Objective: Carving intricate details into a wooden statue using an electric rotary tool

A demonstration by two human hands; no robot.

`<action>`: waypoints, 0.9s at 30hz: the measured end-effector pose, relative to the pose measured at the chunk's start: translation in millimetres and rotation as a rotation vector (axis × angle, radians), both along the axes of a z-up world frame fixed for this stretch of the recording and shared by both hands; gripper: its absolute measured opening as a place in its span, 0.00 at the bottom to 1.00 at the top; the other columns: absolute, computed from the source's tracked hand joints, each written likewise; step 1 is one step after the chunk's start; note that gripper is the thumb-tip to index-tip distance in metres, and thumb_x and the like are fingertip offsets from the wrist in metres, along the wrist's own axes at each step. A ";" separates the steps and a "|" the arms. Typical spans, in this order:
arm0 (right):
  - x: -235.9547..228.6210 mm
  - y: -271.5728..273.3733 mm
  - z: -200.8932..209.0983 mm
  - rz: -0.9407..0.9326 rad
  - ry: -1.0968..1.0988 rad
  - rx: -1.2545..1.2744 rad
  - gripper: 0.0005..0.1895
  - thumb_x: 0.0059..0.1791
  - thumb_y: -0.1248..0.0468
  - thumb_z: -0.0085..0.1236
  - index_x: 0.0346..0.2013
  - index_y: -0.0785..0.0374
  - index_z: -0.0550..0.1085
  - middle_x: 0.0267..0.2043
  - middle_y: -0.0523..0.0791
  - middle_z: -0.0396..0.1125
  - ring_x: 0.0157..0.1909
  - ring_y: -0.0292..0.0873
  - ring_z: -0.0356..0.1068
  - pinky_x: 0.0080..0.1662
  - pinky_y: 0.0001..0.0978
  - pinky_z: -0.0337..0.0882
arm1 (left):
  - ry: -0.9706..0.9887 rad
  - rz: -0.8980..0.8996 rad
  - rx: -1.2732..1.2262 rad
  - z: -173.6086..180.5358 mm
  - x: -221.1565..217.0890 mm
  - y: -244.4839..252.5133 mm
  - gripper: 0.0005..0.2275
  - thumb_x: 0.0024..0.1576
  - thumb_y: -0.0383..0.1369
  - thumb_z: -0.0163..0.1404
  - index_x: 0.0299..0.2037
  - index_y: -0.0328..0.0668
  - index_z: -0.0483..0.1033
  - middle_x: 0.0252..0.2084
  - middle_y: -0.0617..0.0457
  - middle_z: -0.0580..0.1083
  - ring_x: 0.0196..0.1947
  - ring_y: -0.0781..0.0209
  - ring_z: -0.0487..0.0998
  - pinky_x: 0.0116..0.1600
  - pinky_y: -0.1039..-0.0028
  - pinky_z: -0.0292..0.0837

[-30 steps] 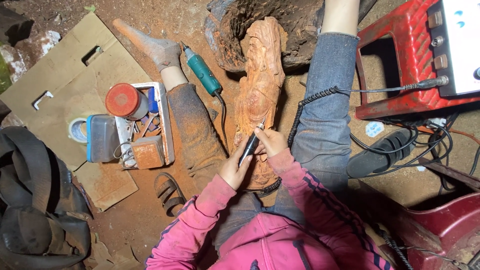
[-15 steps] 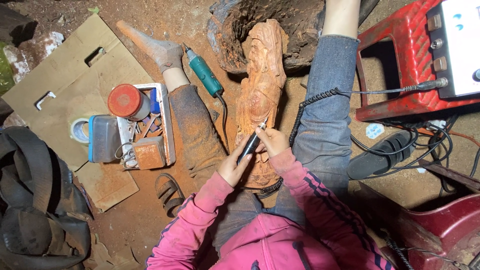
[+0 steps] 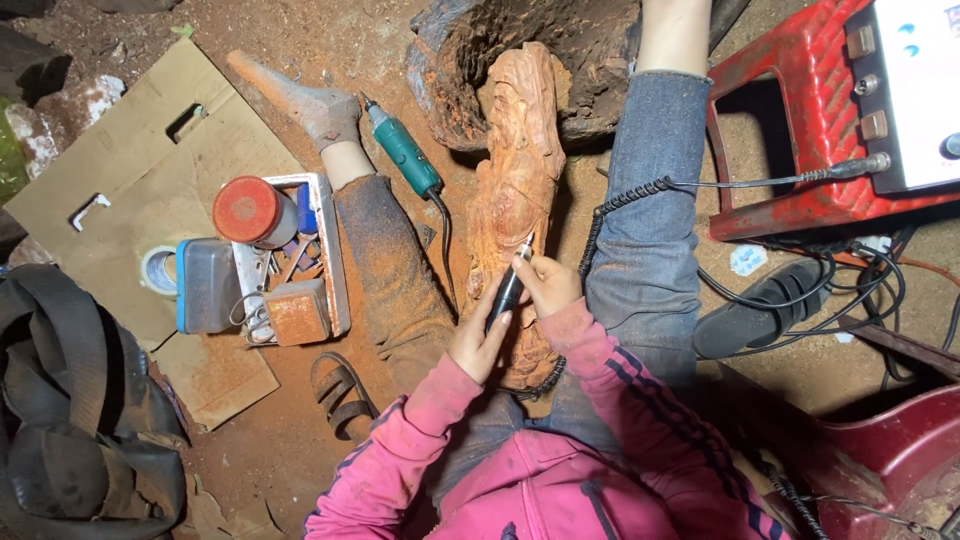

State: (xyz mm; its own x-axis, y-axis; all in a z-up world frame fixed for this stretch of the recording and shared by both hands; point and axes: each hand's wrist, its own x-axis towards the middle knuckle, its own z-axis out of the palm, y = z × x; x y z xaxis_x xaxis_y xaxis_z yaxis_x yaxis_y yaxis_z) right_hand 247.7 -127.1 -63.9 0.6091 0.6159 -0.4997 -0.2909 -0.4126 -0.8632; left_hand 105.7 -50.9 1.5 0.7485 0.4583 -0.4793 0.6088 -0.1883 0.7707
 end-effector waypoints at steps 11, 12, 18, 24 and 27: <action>27.5 15.5 7.9 0.160 -0.210 -0.061 0.25 0.50 0.37 0.57 0.17 0.47 0.74 0.10 0.39 0.63 0.19 0.37 0.62 0.27 0.27 0.65 | -0.416 0.420 -0.472 20.6 50.0 -57.7 0.34 0.66 0.27 0.36 0.76 0.58 0.25 0.38 0.32 0.71 0.21 0.39 0.80 0.20 0.58 0.83; 30.6 16.7 14.5 0.165 -0.210 -0.061 0.25 0.50 0.37 0.57 0.17 0.47 0.74 0.10 0.39 0.63 0.19 0.37 0.62 0.27 0.27 0.65 | -0.417 0.425 -0.472 23.5 53.6 -55.8 0.34 0.66 0.27 0.36 0.76 0.58 0.25 0.38 0.32 0.71 0.21 0.39 0.80 0.20 0.58 0.83; 43.9 24.4 14.3 0.164 -0.038 0.090 0.24 0.53 0.45 0.56 0.17 0.53 0.73 0.12 0.38 0.64 0.22 0.35 0.62 0.28 0.25 0.63 | -0.437 0.441 -0.433 20.9 65.7 -51.1 0.35 0.65 0.26 0.36 0.75 0.56 0.23 0.33 0.34 0.70 0.16 0.42 0.78 0.18 0.59 0.82; 54.3 28.3 6.0 0.190 -0.088 0.059 0.23 0.53 0.45 0.56 0.19 0.55 0.74 0.15 0.43 0.64 0.24 0.37 0.63 0.30 0.30 0.64 | -0.421 0.469 -0.455 23.9 74.1 -48.4 0.35 0.65 0.27 0.35 0.75 0.56 0.22 0.32 0.36 0.70 0.16 0.42 0.78 0.18 0.61 0.82; 57.3 28.0 5.7 0.205 -0.072 0.057 0.23 0.53 0.46 0.55 0.19 0.55 0.74 0.15 0.42 0.64 0.25 0.38 0.63 0.30 0.30 0.65 | -0.420 0.467 -0.452 19.8 74.7 -48.1 0.34 0.65 0.27 0.35 0.75 0.55 0.22 0.32 0.36 0.70 0.16 0.42 0.78 0.17 0.62 0.82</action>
State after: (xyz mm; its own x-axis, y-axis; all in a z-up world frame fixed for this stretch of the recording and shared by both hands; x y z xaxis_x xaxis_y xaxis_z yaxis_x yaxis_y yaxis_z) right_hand 304.9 -99.0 -58.2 0.5014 0.7565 -0.4198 -0.1427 -0.4063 -0.9025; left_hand 180.4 -98.9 21.3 0.6864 0.5983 -0.4134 0.1869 0.4042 0.8954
